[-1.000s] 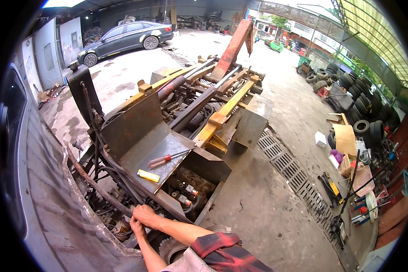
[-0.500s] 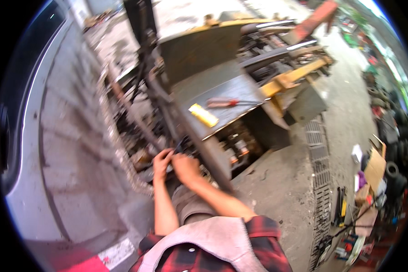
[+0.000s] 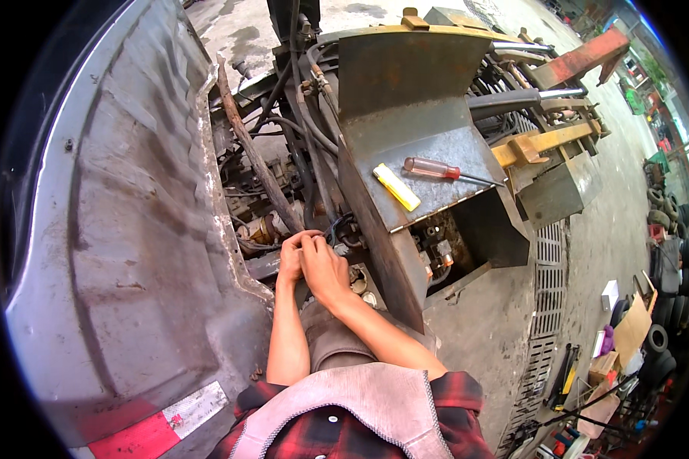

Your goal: The person works on the electrical wiring of a truck chassis, using their hands to manipulate a wire harness and electrical connector.

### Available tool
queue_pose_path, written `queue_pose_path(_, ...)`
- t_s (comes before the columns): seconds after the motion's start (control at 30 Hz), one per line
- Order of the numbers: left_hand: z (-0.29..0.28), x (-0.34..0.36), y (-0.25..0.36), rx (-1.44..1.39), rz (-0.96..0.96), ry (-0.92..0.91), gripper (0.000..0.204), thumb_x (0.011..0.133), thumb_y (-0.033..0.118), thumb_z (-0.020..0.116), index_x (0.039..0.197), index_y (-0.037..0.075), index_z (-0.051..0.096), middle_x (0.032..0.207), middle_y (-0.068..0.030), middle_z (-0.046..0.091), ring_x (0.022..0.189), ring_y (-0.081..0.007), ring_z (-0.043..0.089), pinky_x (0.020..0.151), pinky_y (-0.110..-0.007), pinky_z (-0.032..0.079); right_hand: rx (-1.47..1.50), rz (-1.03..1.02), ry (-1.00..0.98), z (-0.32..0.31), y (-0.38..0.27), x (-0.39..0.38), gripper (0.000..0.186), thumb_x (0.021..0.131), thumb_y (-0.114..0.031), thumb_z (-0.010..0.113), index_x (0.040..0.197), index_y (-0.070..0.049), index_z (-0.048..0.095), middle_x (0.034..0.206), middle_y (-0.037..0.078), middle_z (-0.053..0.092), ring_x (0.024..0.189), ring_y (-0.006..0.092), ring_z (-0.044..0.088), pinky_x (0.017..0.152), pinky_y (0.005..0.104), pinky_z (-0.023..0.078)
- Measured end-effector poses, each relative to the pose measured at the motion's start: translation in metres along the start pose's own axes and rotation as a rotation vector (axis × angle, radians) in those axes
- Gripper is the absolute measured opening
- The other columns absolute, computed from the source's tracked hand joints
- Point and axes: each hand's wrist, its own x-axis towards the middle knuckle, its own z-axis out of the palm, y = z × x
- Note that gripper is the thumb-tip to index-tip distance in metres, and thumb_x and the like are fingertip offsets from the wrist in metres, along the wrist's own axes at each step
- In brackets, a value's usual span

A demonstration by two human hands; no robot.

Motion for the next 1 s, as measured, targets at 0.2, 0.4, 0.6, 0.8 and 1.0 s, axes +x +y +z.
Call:
queue_pose_path(0.2, -0.005, 0.002, -0.021, 0.159, 0.108, 0.057, 0.011, 0.086, 0.002, 0.056, 0.092, -0.001, 0.065, 0.085, -0.0009, 0.066, 0.080, -0.0069, 0.054, 0.069, -0.027, 0.048, -0.087, 0.052, -0.222, 0.017, 0.004, 0.037, 0.021, 0.090, -0.021, 0.058, 0.101, -0.004, 0.058, 0.102, 0.019, 0.060, 0.099, 0.0361, 0.062, 0.077, 0.0475, 0.052)
queue_pose_path(0.4, -0.015, -0.001, -0.033, 0.149, 0.224, 0.059, 0.006, 0.085, 0.002, 0.062, 0.090, -0.001, 0.065, 0.085, -0.0008, 0.066, 0.080, -0.0072, 0.054, 0.070, -0.027, 0.047, -0.056, -0.055, -0.272, 0.016, 0.000, 0.036, 0.016, 0.088, -0.016, 0.058, 0.096, -0.002, 0.059, 0.100, 0.019, 0.060, 0.098, 0.0367, 0.062, 0.080, 0.0473, 0.052)
queue_pose_path(0.6, -0.005, 0.001, -0.021, 0.035, 0.050, 0.078, 0.014, 0.086, 0.007, 0.067, 0.097, -0.002, 0.067, 0.087, -0.0022, 0.068, 0.082, -0.0078, 0.058, 0.073, -0.025, 0.048, -0.186, -0.032, -0.298, 0.010, 0.002, 0.045, 0.014, 0.082, -0.007, 0.059, 0.094, -0.001, 0.058, 0.102, 0.019, 0.060, 0.099, 0.0365, 0.061, 0.080, 0.0464, 0.052)
queue_pose_path(0.8, 0.004, 0.002, 0.017, 0.123, 0.085, 0.034, 0.023, 0.089, 0.014, 0.069, 0.104, -0.003, 0.069, 0.094, -0.0040, 0.070, 0.086, -0.0094, 0.061, 0.077, -0.024, 0.049, -0.036, 0.098, -0.164, -0.022, 0.028, 0.058, 0.013, 0.088, -0.015, 0.061, 0.095, -0.004, 0.060, 0.099, 0.016, 0.061, 0.095, 0.0370, 0.062, 0.080, 0.0482, 0.049)
queue_pose_path(1.0, -0.005, 0.001, 0.012, 0.030, 0.048, -0.010, 0.026, 0.091, 0.019, 0.070, 0.107, -0.001, 0.070, 0.097, -0.0017, 0.069, 0.087, -0.0074, 0.059, 0.078, -0.024, 0.047, 0.177, 0.164, -0.116, -0.019, 0.040, 0.053, 0.011, 0.087, -0.014, 0.063, 0.090, -0.005, 0.065, 0.094, 0.013, 0.063, 0.092, 0.0371, 0.062, 0.078, 0.0462, 0.047)
